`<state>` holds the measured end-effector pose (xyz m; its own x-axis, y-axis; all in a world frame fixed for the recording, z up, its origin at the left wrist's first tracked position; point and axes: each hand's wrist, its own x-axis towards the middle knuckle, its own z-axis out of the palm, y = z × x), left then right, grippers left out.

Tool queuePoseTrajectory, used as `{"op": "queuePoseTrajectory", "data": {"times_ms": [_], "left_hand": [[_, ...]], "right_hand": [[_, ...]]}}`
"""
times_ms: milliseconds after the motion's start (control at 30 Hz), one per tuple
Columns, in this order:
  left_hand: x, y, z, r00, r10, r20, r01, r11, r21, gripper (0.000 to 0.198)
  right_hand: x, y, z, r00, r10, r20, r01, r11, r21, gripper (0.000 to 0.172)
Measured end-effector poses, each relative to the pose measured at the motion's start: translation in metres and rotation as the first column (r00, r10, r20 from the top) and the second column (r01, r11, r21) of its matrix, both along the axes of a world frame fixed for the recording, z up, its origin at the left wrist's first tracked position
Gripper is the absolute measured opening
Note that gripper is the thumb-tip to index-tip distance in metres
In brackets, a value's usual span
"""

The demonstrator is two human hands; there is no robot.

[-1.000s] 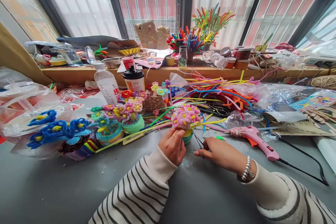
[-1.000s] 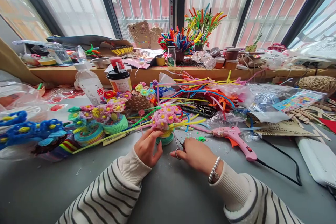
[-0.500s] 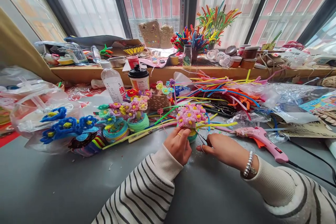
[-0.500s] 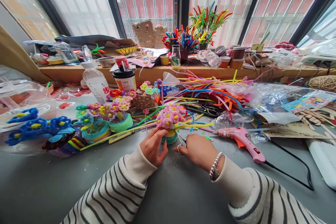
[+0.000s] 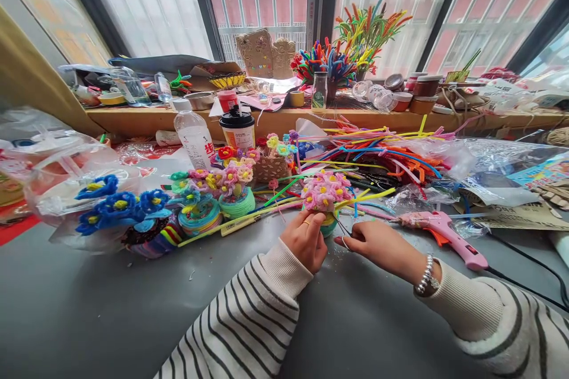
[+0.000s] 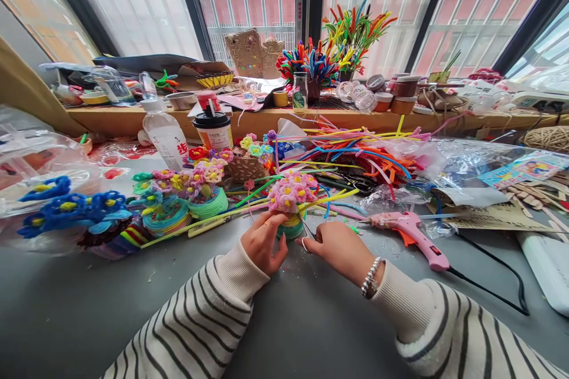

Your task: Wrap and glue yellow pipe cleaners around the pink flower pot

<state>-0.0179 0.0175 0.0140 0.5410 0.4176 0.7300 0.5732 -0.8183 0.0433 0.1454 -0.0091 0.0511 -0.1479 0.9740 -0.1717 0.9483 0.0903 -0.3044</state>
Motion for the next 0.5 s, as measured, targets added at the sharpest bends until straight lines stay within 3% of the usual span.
{"op": "queuePoseTrajectory", "data": {"times_ms": [500], "left_hand": [[0.0013, -0.0015, 0.0030, 1.000, 0.002, -0.006, -0.002, 1.000, -0.003, 0.032]], "right_hand": [[0.0003, -0.0037, -0.0073, 0.995, -0.042, -0.088, 0.048, 0.997, 0.061, 0.040]]}}
